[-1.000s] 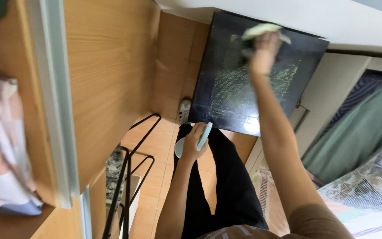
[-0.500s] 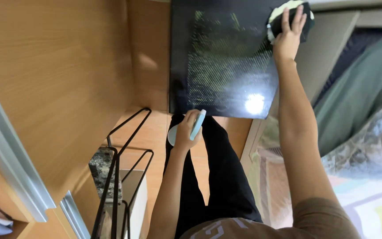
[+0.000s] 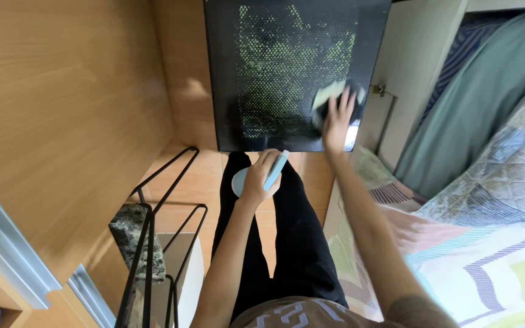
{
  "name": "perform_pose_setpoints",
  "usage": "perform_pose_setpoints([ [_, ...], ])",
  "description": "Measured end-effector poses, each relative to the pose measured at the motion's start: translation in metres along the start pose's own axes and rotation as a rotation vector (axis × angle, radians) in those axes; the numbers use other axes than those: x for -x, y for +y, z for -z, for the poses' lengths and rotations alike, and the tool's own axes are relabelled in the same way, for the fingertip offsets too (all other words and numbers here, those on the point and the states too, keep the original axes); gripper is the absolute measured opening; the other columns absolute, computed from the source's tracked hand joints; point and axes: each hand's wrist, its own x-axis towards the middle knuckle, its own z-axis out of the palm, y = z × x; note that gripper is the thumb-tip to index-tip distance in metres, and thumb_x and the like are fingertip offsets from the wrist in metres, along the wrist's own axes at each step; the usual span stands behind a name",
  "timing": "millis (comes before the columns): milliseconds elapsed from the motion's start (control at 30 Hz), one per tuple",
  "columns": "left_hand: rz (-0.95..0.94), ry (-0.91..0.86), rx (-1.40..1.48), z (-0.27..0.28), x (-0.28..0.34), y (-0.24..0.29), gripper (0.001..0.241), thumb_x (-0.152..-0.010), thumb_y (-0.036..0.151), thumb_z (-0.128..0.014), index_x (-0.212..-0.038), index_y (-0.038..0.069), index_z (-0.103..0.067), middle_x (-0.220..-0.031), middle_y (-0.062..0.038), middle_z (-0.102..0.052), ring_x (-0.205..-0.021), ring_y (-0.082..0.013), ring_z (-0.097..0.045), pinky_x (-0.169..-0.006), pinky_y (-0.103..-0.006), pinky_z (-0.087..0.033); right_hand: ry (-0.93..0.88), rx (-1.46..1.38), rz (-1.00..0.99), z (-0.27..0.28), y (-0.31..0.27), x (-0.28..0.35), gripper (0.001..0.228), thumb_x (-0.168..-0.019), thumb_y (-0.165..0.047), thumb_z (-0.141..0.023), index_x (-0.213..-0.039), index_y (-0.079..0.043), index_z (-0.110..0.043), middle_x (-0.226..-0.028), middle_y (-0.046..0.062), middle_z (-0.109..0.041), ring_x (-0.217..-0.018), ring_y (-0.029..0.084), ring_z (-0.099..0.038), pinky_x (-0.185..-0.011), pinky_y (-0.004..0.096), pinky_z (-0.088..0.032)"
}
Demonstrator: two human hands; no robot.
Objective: The person cleans the interior shelves of a wooden closet by first removing a green handbag and a black backpack. They spray a cleaning solution onto the shelves and wipe them with a cloth. After cleaning, the person places the backpack and a small striped pouch back onto the shelves and closes the closet doors.
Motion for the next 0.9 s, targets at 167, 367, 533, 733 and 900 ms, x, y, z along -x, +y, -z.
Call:
perform_pose_setpoints([
  [167, -0.057, 0.043, 0.017, 0.009, 0.003, -0.012, 0.037, -0.085, 0.003, -0.063, -0.121, 0.003, -0.059, -0.124, -0.014, -0.065, -0.092, -0.0385, -0.070, -0.073, -0.0414, -0.058, 0.094, -0.006, -0.004, -0.029, 0.021, -0.160, 0.072, -0.095, 0.013, -0.049, -0.163, -0.011, -0.043, -0.172, 0.022, -0.021, -0.157, 0.051, -0.018, -0.131, 0.051, -0.027],
  [367, -0.006, 0.049, 0.020, 0.023, 0.013, -0.024, 0.042, -0.083, 0.003, -0.061, -0.124, 0.002, -0.059, -0.125, -0.017, -0.064, -0.103, -0.0427, -0.066, -0.084, -0.0450, -0.057, 0.139, 0.028, 0.102, -0.057, -0.024, -0.127, 0.062, -0.096, 0.015, -0.051, -0.155, -0.006, -0.051, -0.164, 0.023, -0.035, -0.154, 0.047, -0.031, -0.130, 0.045, -0.034],
  [533, -0.027, 0.098, 0.003, 0.034, 0.013, -0.014, 0.044, -0.083, 0.002, -0.060, -0.127, 0.003, -0.059, -0.127, -0.016, -0.064, -0.109, -0.0426, -0.066, -0.089, -0.0457, -0.057, -0.508, 0.803, 0.427, -0.051, -0.074, 0.024, 0.064, -0.096, -0.013, -0.055, -0.157, 0.002, -0.042, -0.166, 0.015, -0.031, -0.153, 0.042, -0.029, -0.125, 0.060, -0.030],
  [733, -0.024, 0.092, -0.003, 0.050, 0.019, -0.015, 0.045, -0.082, 0.003, -0.061, -0.127, 0.003, -0.058, -0.129, -0.016, -0.064, -0.107, -0.0420, -0.067, -0.086, -0.0454, -0.057, -0.290, 0.214, 0.332, -0.026, -0.043, -0.007, 0.058, -0.099, -0.018, -0.051, -0.156, -0.017, -0.042, -0.155, 0.010, -0.045, -0.145, 0.029, -0.044, -0.125, 0.042, -0.038],
  [900, 0.042, 0.123, 0.015, 0.059, 0.026, -0.024, 0.037, -0.091, 0.006, -0.061, -0.127, 0.005, -0.060, -0.129, -0.015, -0.065, -0.103, -0.0390, -0.069, -0.083, -0.0425, -0.059, 0.071, 0.108, -0.162, -0.070, -0.040, -0.111, 0.061, -0.098, 0.003, -0.048, -0.156, -0.017, -0.051, -0.172, 0.016, -0.027, -0.159, 0.039, -0.023, -0.133, 0.046, -0.028],
])
